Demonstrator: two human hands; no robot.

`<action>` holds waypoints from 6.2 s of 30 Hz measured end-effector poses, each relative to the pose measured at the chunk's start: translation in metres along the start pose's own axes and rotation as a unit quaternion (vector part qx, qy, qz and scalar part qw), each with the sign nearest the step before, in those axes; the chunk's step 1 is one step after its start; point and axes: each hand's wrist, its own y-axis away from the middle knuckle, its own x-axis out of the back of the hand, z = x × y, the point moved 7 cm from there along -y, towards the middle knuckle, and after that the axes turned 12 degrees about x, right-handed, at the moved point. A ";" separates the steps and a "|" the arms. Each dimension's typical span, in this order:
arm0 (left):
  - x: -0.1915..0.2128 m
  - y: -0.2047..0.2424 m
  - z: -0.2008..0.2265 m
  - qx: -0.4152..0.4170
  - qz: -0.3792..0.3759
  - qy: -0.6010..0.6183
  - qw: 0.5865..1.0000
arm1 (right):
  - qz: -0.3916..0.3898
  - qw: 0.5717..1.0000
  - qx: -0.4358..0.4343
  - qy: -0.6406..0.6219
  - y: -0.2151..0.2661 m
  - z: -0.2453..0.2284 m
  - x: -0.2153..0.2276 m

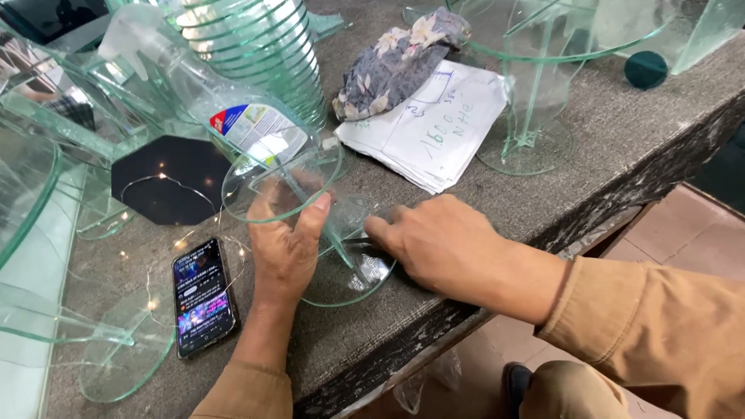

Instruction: Using a utility knife to carefully scrape off dried glue or residue from the base of a glass stand.

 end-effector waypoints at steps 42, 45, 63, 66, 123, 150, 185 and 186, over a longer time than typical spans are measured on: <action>-0.003 0.003 0.018 -0.025 0.019 -0.037 0.999 | 0.064 0.994 0.013 0.091 0.018 0.001 -0.023; 0.000 0.003 0.019 -0.022 0.021 -0.048 0.998 | 0.061 0.994 0.010 0.094 0.015 0.002 -0.030; 0.000 0.003 0.010 0.043 0.028 -0.052 0.997 | 0.156 0.978 -0.060 0.121 0.048 0.024 -0.029; 0.000 0.000 0.006 0.038 0.027 -0.053 0.997 | 0.157 0.982 0.003 0.107 0.035 0.016 -0.030; 0.023 -0.002 0.032 -0.068 0.113 -0.108 0.985 | 0.164 0.944 -0.258 -0.120 0.053 0.064 -0.032; 0.005 -0.007 0.006 -0.058 0.074 -0.197 0.976 | 0.031 0.989 0.050 -0.132 0.000 -0.011 -0.018; 0.006 -0.002 0.019 -0.080 0.096 -0.178 0.976 | 0.072 0.990 0.088 -0.085 -0.001 -0.020 -0.010; 0.007 -0.001 0.021 -0.077 0.106 -0.178 0.975 | 0.072 0.990 0.079 -0.088 -0.002 -0.020 -0.012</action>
